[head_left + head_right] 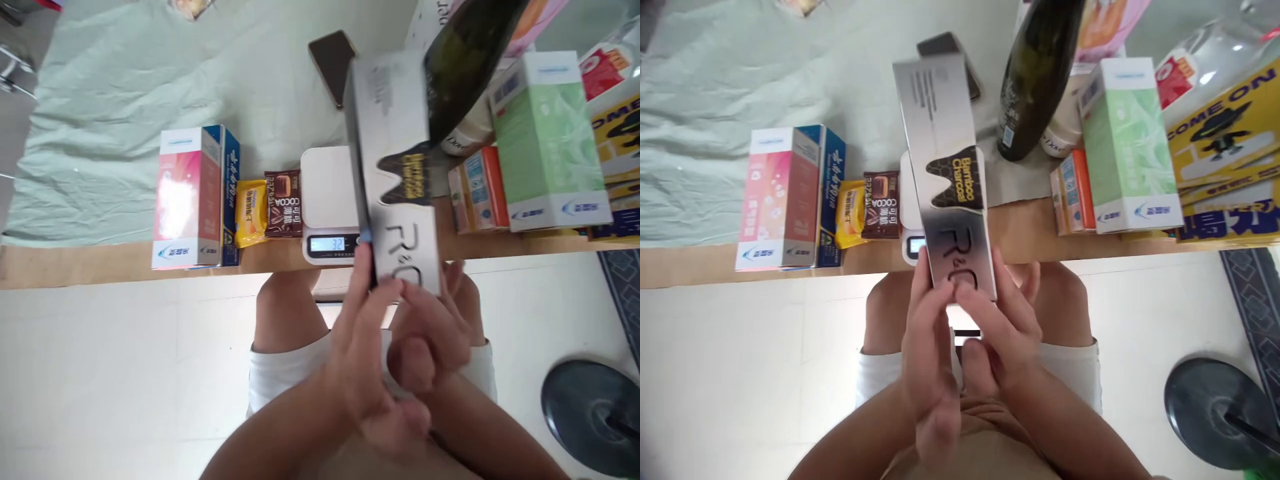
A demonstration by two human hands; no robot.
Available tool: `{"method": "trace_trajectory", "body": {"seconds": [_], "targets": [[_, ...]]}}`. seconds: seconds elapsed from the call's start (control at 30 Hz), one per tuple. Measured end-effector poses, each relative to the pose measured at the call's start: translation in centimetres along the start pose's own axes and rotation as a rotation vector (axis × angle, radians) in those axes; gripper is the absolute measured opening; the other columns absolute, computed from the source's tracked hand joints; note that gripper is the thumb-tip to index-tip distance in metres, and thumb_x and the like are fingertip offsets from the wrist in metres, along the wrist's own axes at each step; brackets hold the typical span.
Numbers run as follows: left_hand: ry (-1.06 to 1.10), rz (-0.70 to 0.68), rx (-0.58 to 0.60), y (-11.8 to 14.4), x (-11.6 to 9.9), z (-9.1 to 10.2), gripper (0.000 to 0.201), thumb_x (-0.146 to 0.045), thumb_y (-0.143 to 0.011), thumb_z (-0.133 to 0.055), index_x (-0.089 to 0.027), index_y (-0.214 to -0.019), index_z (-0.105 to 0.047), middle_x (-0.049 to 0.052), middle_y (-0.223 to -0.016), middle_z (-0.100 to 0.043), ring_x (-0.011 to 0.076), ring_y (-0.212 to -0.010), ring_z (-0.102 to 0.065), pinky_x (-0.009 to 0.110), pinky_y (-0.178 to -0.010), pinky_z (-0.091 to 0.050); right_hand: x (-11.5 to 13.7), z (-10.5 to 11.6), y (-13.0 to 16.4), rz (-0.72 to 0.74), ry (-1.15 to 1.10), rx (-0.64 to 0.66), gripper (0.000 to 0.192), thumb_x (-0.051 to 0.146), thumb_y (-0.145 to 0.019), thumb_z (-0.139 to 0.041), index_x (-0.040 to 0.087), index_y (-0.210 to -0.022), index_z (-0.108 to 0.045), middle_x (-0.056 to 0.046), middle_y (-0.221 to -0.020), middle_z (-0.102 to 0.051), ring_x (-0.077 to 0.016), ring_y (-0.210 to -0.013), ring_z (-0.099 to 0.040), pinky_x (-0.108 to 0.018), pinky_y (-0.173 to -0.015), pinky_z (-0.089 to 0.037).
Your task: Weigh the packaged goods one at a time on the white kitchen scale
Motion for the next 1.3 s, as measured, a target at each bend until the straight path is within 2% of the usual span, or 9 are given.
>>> {"method": "trace_trajectory", "body": {"seconds": [0.1, 0.2, 0.43, 0.53, 0.63, 0.73, 0.87, 1.03, 1.3], "targets": [[0.016, -0.084, 0.037, -3.1, 1.7, 2.9, 0.07, -0.063, -0.115, -0.039, -0.029, -0.176, -0.042, 0.013, -0.18, -0.049, 0.0408, -0.176, -0.038, 0.065, -0.137, -0.055, -0.9, -2.9, -0.9, -0.037, -0.019, 0.141, 0.054, 0.021, -0.11, -0.038, 0.026, -0.156, -0.065, -0.004, -0.133, -0.083, -0.0269, -0.145, -0.075, -0.063, -0.146, -0.04], [0.01, -0.089, 0.083, -5.6, 3.1, 3.9, 0.071, -0.063, -0.116, -0.035, -0.024, -0.176, -0.042, 0.017, -0.19, -0.032, 0.043, -0.17, -0.049, 0.064, -0.125, -0.065, -1.6, -4.2, -1.2, -0.091, -0.007, 0.227, 0.051, 0.025, -0.109, -0.04, 0.025, -0.152, -0.067, -0.005, -0.137, -0.083, -0.0275, -0.148, -0.074, -0.061, -0.149, -0.034], [-0.004, -0.101, 0.036, -6.1, 4.5, 3.5, 0.068, -0.055, -0.117, -0.036, -0.013, -0.167, -0.052, 0.027, -0.183, -0.042, 0.0398, -0.164, -0.058, 0.054, -0.115, -0.068, -2.2, -4.5, -0.6, -0.144, 0.033, 0.287, 0.046, 0.026, -0.107, -0.047, 0.023, -0.146, -0.071, -0.01, -0.148, -0.08, -0.0254, -0.147, -0.074, -0.056, -0.15, -0.031], [0.041, -0.042, 0.018, -5.9, 4.7, 3.7, 0.063, -0.055, -0.118, -0.036, -0.018, -0.165, -0.055, 0.022, -0.185, -0.042, 0.0379, -0.169, -0.051, 0.057, -0.131, -0.057, -2.7, -3.8, -0.5, -0.152, 0.026, 0.314, 0.049, 0.026, -0.106, -0.049, 0.024, -0.151, -0.069, -0.012, -0.154, -0.076, -0.0271, -0.146, -0.075, -0.061, -0.15, -0.027], [0.095, -0.022, -0.038, -5.3, 4.9, 4.7, 0.062, -0.061, -0.115, -0.043, -0.026, -0.164, -0.058, 0.015, -0.184, -0.046, 0.0383, -0.174, -0.044, 0.059, -0.141, -0.045, -3.7, -2.2, -0.5, -0.138, -0.013, 0.293, 0.055, 0.025, -0.106, -0.052, 0.027, -0.159, -0.065, -0.009, -0.162, -0.071, -0.0249, -0.146, -0.074, -0.057, -0.151, -0.027], [0.11, -0.031, -0.172, -4.3, 5.2, 6.1, 0.059, -0.062, -0.112, -0.051, -0.029, -0.158, -0.067, 0.009, -0.174, -0.06, 0.0333, -0.168, -0.052, 0.05, -0.141, -0.044, -5.0, -0.1, -0.2, -0.153, -0.029, 0.239, 0.057, 0.023, -0.105, -0.054, 0.03, -0.161, -0.066, -0.004, -0.16, -0.072, -0.0217, -0.145, -0.074, -0.051, -0.149, -0.035], [0.117, 0.014, -0.294, -2.7, 5.9, 7.4, 0.054, -0.055, -0.112, -0.05, -0.027, -0.151, -0.075, 0.007, -0.161, -0.07, 0.0238, -0.157, -0.061, 0.035, -0.135, -0.046, -6.1, 1.8, 0.7, -0.224, 0.003, 0.23, 0.056, 0.024, -0.103, -0.057, 0.029, -0.158, -0.068, -0.007, -0.156, -0.075, -0.0265, -0.144, -0.076, -0.062, -0.148, -0.033], [0.131, 0.088, -0.296, -1.7, 6.6, 8.0, 0.053, -0.056, -0.112, -0.052, -0.027, -0.148, -0.077, 0.008, -0.157, -0.071, 0.0248, -0.152, -0.064, 0.035, -0.13, -0.051, -5.4, 2.6, 1.0, -0.239, -0.029, 0.221, 0.057, 0.025, -0.103, -0.058, 0.027, -0.159, -0.067, -0.009, -0.154, -0.076, -0.0286, -0.148, -0.073, -0.066, -0.147, -0.033], [0.134, 0.12, -0.271, -1.9, 6.5, 8.2, 0.059, -0.069, -0.11, -0.049, -0.028, -0.143, -0.075, 0.01, -0.154, -0.07, 0.0304, -0.151, -0.065, 0.044, -0.13, -0.054, -4.1, 4.4, -0.2, -0.219, -0.01, 0.254, 0.064, 0.016, -0.103, -0.063, 0.033, -0.165, -0.061, -0.005, -0.157, -0.074, -0.0248, -0.148, -0.073, -0.059, -0.138, -0.052]]}}
Point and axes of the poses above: each hand's wrist, its own y-axis away from the middle knuckle, its own z-axis out of the back of the hand, x = y × z, the point moved 1 cm from there along -y, towards the middle knuckle
